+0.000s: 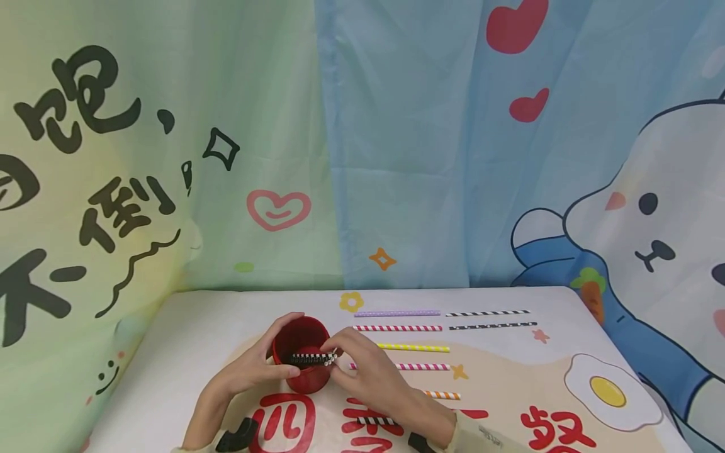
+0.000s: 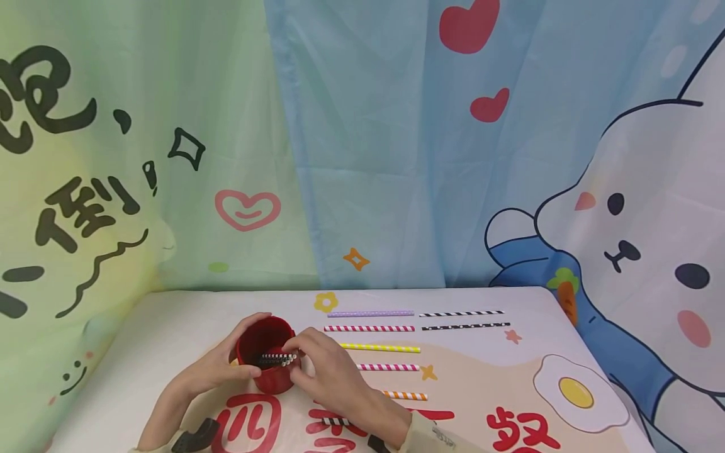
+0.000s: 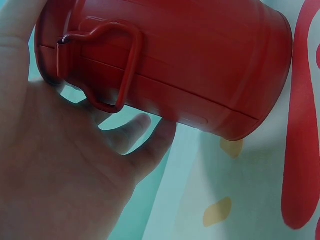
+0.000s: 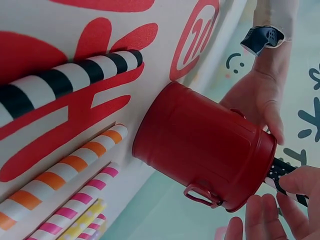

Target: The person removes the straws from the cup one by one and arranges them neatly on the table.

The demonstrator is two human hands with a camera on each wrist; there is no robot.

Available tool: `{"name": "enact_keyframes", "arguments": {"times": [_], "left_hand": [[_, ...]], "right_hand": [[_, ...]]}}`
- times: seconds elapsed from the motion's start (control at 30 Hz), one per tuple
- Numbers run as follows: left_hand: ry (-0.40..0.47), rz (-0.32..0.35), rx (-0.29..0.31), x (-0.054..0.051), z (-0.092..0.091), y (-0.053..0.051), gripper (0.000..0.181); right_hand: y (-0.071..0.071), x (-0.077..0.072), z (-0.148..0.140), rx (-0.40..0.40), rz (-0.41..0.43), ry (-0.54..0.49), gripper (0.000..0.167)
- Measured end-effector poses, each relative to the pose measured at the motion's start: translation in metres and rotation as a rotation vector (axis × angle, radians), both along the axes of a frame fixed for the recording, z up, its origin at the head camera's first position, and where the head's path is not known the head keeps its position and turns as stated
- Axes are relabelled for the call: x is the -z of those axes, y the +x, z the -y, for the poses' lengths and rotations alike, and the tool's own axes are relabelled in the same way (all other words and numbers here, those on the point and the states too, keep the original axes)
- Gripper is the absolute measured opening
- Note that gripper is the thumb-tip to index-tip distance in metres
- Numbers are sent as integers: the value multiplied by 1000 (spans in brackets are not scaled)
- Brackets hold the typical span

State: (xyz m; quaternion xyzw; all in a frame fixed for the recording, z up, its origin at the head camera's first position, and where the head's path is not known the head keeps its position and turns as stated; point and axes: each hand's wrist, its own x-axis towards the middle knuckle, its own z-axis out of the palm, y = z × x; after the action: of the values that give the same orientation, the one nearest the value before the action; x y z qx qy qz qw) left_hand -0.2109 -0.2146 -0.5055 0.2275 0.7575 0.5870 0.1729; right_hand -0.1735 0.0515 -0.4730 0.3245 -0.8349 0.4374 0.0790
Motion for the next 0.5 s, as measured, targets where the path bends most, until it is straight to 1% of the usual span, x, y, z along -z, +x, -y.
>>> {"name": "enact_keyframes", "arguments": {"times": [0.2, 0.5], "left_hand": [[6, 5, -2, 0, 0, 0, 88], [16, 5, -3, 1, 0, 0, 85]], "right_hand": [[-2, 0, 2, -15, -11, -3, 25], [-3, 4, 4, -19, -16, -2, 25]]}}
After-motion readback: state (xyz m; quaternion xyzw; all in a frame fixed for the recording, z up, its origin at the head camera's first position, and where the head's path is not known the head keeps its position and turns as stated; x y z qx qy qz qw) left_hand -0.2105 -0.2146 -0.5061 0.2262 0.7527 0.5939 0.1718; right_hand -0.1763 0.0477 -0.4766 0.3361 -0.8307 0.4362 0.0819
